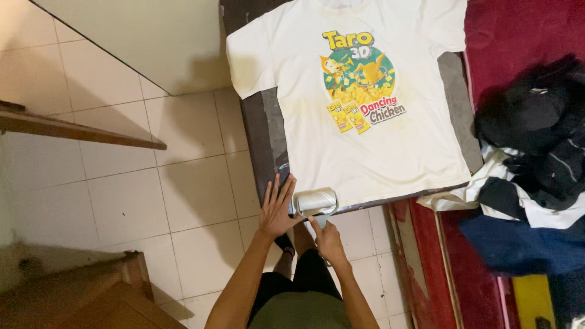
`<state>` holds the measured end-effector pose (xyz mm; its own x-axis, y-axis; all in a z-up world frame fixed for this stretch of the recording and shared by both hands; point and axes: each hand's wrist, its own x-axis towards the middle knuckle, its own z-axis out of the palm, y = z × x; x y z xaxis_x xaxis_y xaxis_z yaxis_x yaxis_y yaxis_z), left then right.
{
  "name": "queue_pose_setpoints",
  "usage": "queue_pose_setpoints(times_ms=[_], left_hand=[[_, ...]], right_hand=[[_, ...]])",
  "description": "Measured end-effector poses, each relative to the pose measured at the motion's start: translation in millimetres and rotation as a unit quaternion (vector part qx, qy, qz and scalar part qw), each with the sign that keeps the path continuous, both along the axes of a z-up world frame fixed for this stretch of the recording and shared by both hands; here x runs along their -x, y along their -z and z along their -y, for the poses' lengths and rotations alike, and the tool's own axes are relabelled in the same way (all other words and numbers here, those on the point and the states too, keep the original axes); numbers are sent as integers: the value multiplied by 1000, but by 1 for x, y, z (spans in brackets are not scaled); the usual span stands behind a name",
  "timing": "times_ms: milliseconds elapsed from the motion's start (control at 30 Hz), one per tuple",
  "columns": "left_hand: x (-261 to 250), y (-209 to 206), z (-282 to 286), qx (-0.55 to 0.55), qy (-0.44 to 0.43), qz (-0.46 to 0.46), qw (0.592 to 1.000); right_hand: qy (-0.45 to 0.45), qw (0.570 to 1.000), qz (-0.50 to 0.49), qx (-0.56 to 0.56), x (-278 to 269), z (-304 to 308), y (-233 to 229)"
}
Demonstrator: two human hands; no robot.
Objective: The person uses a lint roller to clean the surface of a white t-shirt laid out on a table and then folds it by bringing the sleeves and bottom edges inward.
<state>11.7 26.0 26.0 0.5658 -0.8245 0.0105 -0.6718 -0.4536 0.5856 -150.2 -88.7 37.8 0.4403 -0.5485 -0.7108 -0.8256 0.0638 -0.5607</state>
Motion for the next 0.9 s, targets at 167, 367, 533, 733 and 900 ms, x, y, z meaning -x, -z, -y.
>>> queue_pose_setpoints(times_ms=[167, 367, 533, 733, 900], left_hand=[[-1, 4, 3, -19, -3, -35, 999], [0, 3, 2, 12, -11, -23, 1000], [1, 2, 3, 14, -20, -8, 1000], [2, 2, 1, 20, -28, 24, 999], [-4, 0, 8, 4, -18, -2, 1000]], right_hand=[[18, 999, 51, -4, 2, 1, 16], [50, 993, 102, -46, -39, 16, 8], [9, 993, 118, 7, -71, 32, 3], [-13, 985, 159, 68, -105, 52, 27], [-11, 989, 138, 47, -160, 84, 21]])
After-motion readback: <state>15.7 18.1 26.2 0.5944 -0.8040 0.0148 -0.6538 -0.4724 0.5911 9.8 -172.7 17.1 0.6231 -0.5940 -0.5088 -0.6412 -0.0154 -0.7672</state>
